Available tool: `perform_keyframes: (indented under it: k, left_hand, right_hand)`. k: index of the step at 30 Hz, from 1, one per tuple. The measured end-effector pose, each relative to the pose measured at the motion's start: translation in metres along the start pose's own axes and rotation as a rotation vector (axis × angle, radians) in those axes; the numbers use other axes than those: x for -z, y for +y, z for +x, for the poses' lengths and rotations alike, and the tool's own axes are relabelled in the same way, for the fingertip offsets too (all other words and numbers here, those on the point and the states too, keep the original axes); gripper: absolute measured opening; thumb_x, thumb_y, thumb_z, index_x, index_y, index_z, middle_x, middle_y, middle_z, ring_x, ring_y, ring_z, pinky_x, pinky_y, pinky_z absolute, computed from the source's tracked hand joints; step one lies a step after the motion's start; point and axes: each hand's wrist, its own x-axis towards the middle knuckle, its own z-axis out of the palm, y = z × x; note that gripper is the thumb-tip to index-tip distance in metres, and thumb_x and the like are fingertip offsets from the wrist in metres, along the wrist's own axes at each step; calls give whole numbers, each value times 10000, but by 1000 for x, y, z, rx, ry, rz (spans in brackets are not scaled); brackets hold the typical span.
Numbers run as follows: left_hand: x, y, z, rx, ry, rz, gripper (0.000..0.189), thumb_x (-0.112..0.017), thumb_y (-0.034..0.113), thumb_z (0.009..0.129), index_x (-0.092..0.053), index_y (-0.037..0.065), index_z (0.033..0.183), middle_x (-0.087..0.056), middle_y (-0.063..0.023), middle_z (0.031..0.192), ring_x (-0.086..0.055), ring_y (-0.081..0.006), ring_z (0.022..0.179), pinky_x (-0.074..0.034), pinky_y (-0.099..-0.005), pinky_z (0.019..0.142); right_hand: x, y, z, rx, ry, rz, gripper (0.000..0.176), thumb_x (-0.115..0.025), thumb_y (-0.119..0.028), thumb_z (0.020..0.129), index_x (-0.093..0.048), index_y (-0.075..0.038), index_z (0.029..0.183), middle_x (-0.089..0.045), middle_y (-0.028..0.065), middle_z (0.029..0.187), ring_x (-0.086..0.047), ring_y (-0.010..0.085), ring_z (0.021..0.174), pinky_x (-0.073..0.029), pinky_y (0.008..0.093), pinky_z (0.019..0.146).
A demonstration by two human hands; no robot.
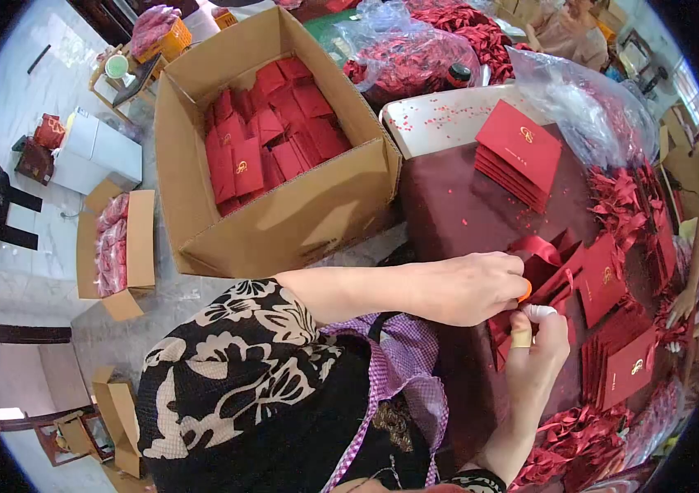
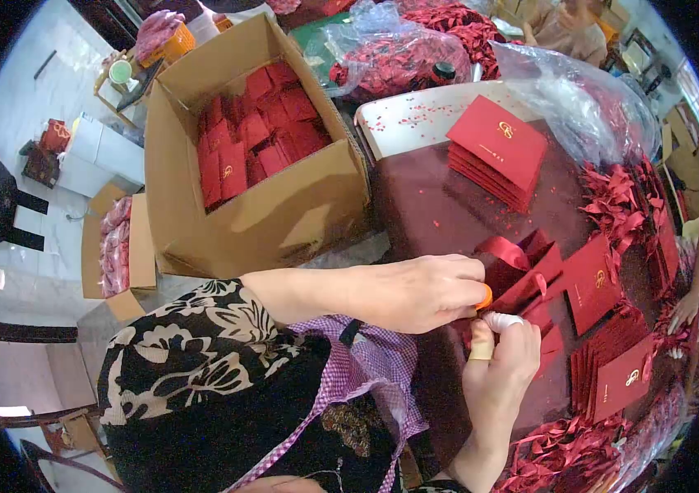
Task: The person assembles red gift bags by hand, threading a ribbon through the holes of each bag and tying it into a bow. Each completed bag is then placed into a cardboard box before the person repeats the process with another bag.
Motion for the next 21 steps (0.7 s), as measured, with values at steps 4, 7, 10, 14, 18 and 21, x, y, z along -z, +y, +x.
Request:
perform_keyframes:
  k: [4,7,10,14,18,21]
  left_hand:
    - [-1,-1,1,0,24,-33,125,-600,22,786,-481,-1,817,-486,-166,820,-522,-361,809,-443,-430,702]
    - [-3,-5,0,-19,41,-9,134,-599,15,780,-470,-3,812,-487,-169,809,-524,-368,800,-443,-437,698]
    - [0,-7,-2,12,10,-4,130,-596,12,775,-487,-9,841,-498,-169,816,-531,-373,801,-447,-437,702]
    - [4,3,-2,-9,-81,-24,124,-587,38,809,-496,-14,876,-510,-174,838,-536,-378,813,-452,-442,720]
    - [6,7,-1,7,-132,-110,131,-569,83,849,-490,-21,840,-541,-191,830,-551,-386,823,-452,-453,721]
    - [5,4,-5,12,-150,-196,151,-564,86,868,-469,-27,835,-526,-192,821,-541,-393,803,-436,-462,695]
  right_hand:
    - [2,0,-1,21,20,-21,146,-687,-72,799,-580,13,850,-591,150,800,-544,331,752,-446,400,675]
    - [7,2,-2,-56,-27,130,201,-731,-97,778,-605,16,886,-619,122,817,-579,261,767,-462,345,682]
    - [25,-5,7,-250,-3,359,316,-768,-176,778,-630,17,986,-643,64,867,-561,129,833,-459,277,757]
    - [28,-7,18,214,97,-16,385,-607,-304,901,-601,-10,1151,-615,138,1144,-558,322,1109,-419,404,948]
    - [30,-5,24,346,-87,-151,358,-539,-324,928,-600,-21,1110,-610,129,1065,-555,319,1057,-366,480,995]
    - [25,-2,20,355,-108,-117,306,-557,-315,915,-600,-33,1027,-594,102,936,-565,289,952,-369,507,988]
